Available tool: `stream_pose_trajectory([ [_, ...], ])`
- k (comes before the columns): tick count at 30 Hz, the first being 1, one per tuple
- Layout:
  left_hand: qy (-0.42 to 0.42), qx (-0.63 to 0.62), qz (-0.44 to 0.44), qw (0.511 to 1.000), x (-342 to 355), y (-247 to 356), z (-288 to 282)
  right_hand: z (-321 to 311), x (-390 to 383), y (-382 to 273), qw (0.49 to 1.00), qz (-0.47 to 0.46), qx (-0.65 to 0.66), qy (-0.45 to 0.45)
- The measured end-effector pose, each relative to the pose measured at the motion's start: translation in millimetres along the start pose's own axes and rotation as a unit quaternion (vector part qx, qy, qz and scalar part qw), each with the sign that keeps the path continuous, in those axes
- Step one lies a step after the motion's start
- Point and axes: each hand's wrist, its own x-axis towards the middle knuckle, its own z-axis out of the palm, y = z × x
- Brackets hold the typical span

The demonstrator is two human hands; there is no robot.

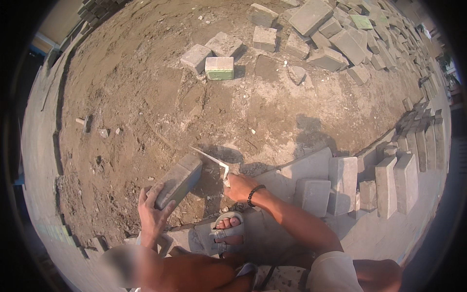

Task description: The person applies mortar to bricks using a trowel and places them onto a prepared surface. The person repeatedly picks up bricks, applies mortar to their edges, and sets them in place to form a patterned brickwork.

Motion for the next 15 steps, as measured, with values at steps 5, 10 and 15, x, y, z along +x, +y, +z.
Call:
stream_pose_trajectory([
  [5, -0.076, 0.037, -0.004, 0.996, -17.6, -18.8, -3.5, -6.2, -28.6, 12.8, 0.996, 0.02, 0.087, -0.021],
  [10, -0.104, 0.069, -0.015, 0.992, -49.3, -53.8, 17.5, 19.8, -49.5, 29.0, 0.99, -0.002, 0.14, 0.018],
  [15, -0.157, 0.107, -0.046, 0.981, -66.5, -64.3, 49.9, 9.9, -56.1, 8.3, 0.984, 0.012, 0.172, 0.037],
])
